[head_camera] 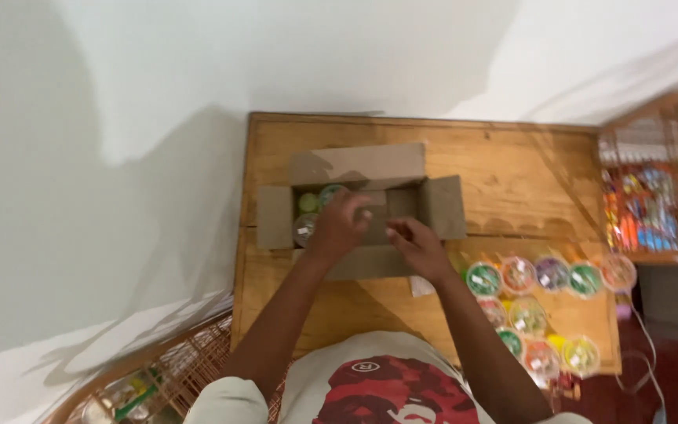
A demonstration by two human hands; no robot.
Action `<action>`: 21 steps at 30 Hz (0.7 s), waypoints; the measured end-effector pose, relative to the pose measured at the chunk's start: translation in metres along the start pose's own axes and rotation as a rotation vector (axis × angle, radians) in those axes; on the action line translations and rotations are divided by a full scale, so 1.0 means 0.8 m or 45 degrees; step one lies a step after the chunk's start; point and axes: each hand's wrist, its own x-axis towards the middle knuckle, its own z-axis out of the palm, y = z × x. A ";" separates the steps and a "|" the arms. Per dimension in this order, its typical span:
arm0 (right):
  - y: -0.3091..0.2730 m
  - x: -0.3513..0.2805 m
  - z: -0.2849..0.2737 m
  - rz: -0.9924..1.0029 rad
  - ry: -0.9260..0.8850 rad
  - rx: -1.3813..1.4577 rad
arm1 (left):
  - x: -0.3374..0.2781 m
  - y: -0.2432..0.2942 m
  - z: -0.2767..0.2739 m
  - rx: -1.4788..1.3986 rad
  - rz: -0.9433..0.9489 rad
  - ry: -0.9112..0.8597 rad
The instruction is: The person writes on the lids of plastic cups with a pen and then packs the cups into a cardboard box.
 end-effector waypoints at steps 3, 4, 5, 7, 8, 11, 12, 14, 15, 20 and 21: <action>-0.010 -0.081 -0.044 0.030 0.144 0.009 | -0.021 0.059 0.040 -0.229 0.435 -0.212; -0.009 -0.100 -0.057 0.048 0.187 0.016 | -0.029 0.075 0.055 -0.242 0.456 -0.251; -0.009 -0.120 -0.069 -0.011 0.241 0.009 | -0.038 0.092 0.071 -0.298 0.537 -0.336; -0.004 -0.161 -0.092 -0.049 0.347 0.004 | -0.057 0.118 0.103 -0.373 0.642 -0.469; 0.000 -0.182 -0.102 -0.090 0.413 -0.020 | -0.068 0.127 0.117 -0.429 0.597 -0.573; 0.009 -0.239 -0.130 0.069 0.650 -0.093 | -0.091 0.146 0.160 -0.506 0.485 -0.823; 0.012 -0.260 -0.138 0.268 0.764 -0.132 | -0.101 0.150 0.173 -0.517 0.382 -0.930; 0.025 -0.293 -0.149 0.369 0.876 -0.139 | -0.113 0.162 0.190 -0.449 0.318 -1.071; 0.032 -0.309 -0.153 0.451 0.955 -0.151 | -0.118 0.167 0.196 -0.371 0.243 -1.175; 0.084 -0.360 -0.141 0.704 1.016 -0.347 | -0.154 0.136 0.274 -0.085 0.318 -1.329; 0.097 -0.366 -0.136 0.768 1.023 -0.400 | -0.158 0.130 0.290 0.048 0.322 -1.373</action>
